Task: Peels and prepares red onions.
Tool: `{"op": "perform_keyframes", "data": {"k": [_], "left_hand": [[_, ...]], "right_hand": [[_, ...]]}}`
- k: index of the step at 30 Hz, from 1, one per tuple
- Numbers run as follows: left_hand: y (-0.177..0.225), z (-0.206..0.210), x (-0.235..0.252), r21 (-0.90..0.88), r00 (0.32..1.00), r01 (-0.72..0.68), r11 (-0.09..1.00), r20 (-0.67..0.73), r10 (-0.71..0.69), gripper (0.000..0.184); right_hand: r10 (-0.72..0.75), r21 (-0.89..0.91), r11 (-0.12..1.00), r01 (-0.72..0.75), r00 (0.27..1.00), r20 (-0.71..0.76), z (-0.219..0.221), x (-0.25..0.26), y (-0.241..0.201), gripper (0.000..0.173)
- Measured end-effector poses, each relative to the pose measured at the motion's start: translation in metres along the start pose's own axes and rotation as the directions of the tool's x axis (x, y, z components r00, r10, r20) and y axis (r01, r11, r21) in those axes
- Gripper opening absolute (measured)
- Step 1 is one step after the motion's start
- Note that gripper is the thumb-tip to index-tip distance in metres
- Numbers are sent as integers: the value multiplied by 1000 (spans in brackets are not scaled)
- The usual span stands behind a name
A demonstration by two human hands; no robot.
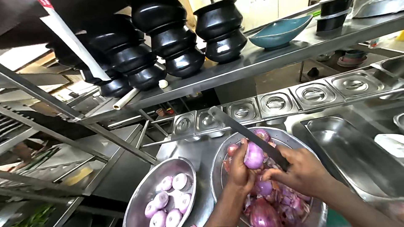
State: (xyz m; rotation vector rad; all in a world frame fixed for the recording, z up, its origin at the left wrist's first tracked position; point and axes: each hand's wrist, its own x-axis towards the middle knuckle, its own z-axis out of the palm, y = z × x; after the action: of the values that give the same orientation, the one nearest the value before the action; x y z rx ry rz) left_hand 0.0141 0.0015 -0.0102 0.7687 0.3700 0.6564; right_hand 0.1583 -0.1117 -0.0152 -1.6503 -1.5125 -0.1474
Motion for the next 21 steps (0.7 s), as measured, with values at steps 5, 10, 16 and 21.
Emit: {"op": "perform_keyframes", "data": {"k": [5, 10, 16, 21], "left_hand": [[3, 12, -10, -36, 999, -20, 999, 38, 21, 37], [4, 12, -11, 56, 993, -114, 992, 42, 112, 35], [9, 22, -16, 215, 980, -190, 958, -14, 198, 30], [9, 22, -17, 277, 979, -191, 942, -17, 203, 31]], "right_hand": [[23, 86, 996, -19, 999, -44, 5, 7, -11, 65], [-42, 112, 993, 48, 997, -57, 6, 2, -11, 60], [-100, 209, 973, 99, 995, -3, -1, -1, -9, 56], [-168, 230, 961, 155, 985, 37, -4, -2, -3, 53]]}}
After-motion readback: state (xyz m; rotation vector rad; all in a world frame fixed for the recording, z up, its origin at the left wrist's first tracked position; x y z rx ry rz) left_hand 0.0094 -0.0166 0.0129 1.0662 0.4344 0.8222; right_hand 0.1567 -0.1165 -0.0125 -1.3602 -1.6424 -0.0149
